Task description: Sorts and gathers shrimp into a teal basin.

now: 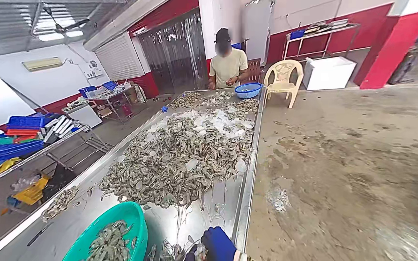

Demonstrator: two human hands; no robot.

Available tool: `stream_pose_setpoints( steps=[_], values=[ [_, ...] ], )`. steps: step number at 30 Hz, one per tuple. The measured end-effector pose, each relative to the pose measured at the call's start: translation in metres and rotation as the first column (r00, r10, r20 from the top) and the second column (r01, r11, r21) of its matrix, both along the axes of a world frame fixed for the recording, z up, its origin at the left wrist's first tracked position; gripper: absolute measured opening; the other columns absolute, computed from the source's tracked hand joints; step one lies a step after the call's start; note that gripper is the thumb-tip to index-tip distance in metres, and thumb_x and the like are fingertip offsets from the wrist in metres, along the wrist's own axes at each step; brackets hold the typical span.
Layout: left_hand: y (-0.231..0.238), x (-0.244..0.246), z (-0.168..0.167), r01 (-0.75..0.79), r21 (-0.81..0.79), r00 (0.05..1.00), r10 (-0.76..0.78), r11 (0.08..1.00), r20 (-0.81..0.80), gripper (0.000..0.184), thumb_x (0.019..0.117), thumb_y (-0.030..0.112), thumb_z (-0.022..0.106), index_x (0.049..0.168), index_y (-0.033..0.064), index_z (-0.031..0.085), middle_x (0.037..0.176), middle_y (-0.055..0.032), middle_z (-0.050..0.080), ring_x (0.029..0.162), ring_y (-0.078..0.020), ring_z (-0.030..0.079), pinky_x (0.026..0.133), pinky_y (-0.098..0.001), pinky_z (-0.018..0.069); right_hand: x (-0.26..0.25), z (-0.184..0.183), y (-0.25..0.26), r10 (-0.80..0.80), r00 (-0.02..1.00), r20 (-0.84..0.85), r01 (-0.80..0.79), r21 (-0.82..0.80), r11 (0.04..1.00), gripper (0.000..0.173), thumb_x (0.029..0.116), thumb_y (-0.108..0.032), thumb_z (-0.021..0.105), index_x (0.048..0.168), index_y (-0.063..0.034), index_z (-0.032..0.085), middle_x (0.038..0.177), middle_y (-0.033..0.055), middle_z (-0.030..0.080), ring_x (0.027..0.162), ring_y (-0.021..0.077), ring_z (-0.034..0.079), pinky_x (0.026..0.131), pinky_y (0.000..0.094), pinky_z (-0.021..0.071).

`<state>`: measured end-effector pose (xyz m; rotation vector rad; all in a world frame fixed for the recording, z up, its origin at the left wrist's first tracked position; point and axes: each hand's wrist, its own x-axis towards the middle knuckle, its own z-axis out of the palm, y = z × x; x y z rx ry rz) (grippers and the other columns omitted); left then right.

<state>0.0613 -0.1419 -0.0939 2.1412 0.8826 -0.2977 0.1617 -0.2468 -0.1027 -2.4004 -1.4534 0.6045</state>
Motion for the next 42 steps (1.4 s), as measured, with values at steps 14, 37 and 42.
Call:
stream_pose_setpoints(
  steps=[14, 37, 42],
  values=[
    [0.014, -0.020, 0.041, -0.137, -0.226, 0.982, 0.162, 0.964, 0.097, 0.050, 0.0970, 0.006, 0.066, 0.143, -0.0073, 0.050, 0.137, -0.0275, 0.059, 0.129, -0.0326, 0.058, 0.113, -0.0430, 0.0432, 0.015, 0.028, 0.012, 0.291, 0.946, 0.141, -0.299, 0.042, 0.953, 0.030, 0.1015, -0.021, 0.056, 0.116, 0.0023, 0.069, 0.119, 0.0225, 0.069, 0.125, 0.0434, 0.059, 0.118, 0.0618, 0.0299],
    [0.025, -0.053, 0.025, -0.130, -0.643, 0.725, 0.515, 0.755, 0.458, 0.044, 0.0855, -0.012, 0.058, 0.129, -0.0110, 0.052, 0.110, -0.0160, 0.073, 0.088, -0.0198, 0.076, 0.076, -0.0343, 0.0648, 0.134, -0.023, 0.088, -0.206, 0.976, 0.076, 0.210, -0.054, 0.976, 0.034, 0.1040, -0.016, 0.055, 0.135, -0.0042, 0.061, 0.128, 0.0279, 0.065, 0.116, 0.0488, 0.064, 0.096, 0.0663, 0.0516],
    [0.028, -0.045, 0.015, -0.246, -0.189, 0.774, 0.310, 0.951, 0.552, 0.040, 0.0832, -0.005, 0.071, 0.123, -0.0045, 0.069, 0.118, -0.0155, 0.073, 0.111, -0.0199, 0.069, 0.104, -0.0368, 0.0516, 0.053, -0.017, 0.059, 0.000, 0.992, 0.129, 0.012, -0.096, 0.995, 0.025, 0.1028, -0.010, 0.056, 0.122, -0.0051, 0.071, 0.131, 0.0238, 0.064, 0.123, 0.0461, 0.059, 0.100, 0.0625, 0.0476]
  ],
)
